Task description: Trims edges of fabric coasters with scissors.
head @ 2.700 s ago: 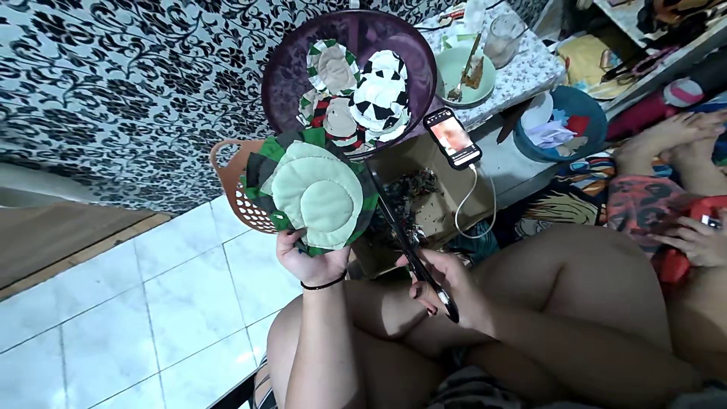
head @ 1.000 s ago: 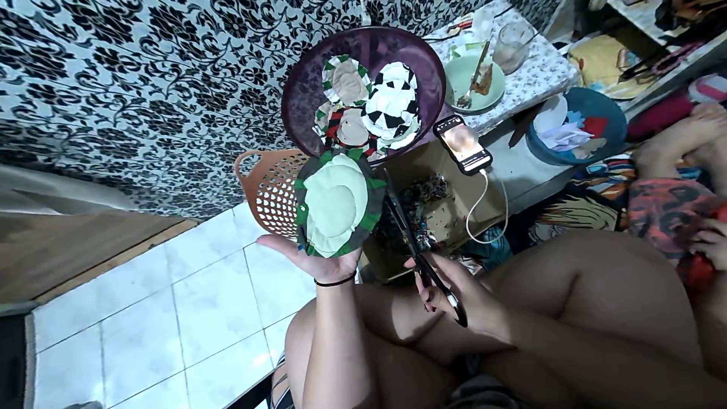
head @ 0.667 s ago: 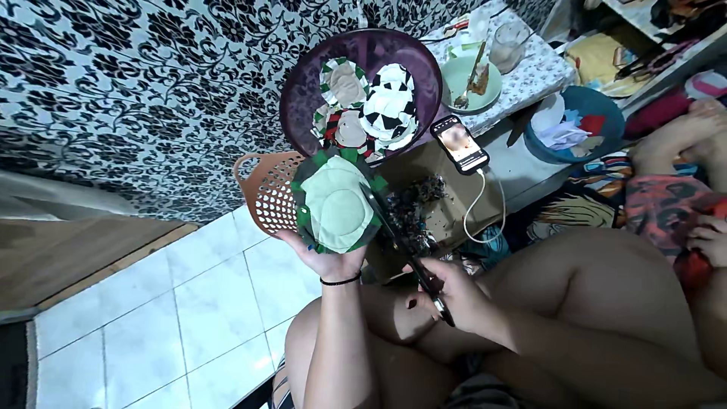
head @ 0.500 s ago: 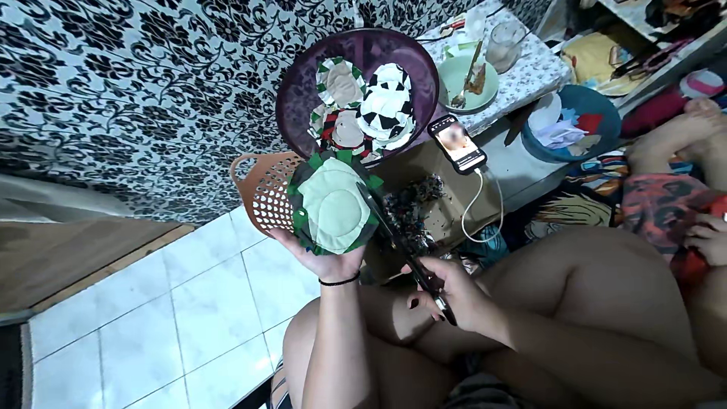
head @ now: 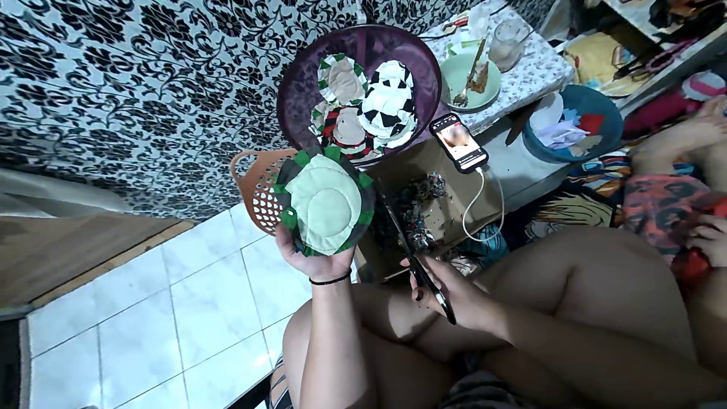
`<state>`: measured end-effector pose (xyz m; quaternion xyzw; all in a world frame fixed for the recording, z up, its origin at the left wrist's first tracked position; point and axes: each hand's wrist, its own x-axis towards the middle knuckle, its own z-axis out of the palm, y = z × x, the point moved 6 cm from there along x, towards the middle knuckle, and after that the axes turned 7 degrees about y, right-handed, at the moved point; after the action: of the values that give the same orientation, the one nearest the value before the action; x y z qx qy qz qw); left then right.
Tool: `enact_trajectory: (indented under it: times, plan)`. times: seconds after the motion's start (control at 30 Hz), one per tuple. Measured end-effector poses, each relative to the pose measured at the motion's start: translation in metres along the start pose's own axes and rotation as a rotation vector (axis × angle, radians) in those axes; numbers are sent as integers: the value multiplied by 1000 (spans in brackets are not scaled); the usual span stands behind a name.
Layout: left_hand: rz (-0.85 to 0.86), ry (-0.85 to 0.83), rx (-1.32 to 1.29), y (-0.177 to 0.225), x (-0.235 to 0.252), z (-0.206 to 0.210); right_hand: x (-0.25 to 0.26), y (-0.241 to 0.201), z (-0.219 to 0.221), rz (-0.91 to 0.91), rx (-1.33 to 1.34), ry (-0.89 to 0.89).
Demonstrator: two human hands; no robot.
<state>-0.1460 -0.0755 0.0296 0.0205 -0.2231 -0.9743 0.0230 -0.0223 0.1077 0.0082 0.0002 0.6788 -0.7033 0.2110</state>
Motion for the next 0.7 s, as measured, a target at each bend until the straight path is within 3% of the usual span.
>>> enact_trajectory:
  times: [0.17,0.43,0.7]
  plan:
    - [-18,63,115,-1,-4,-7,0,-5,1,-104,74,-9]
    - [-17,0,263,3,-5,-3,3,-11,-8,-176,101,36]
    - [-36,-67,233,-1,-8,-2,2,-4,-5,-16,189,5]
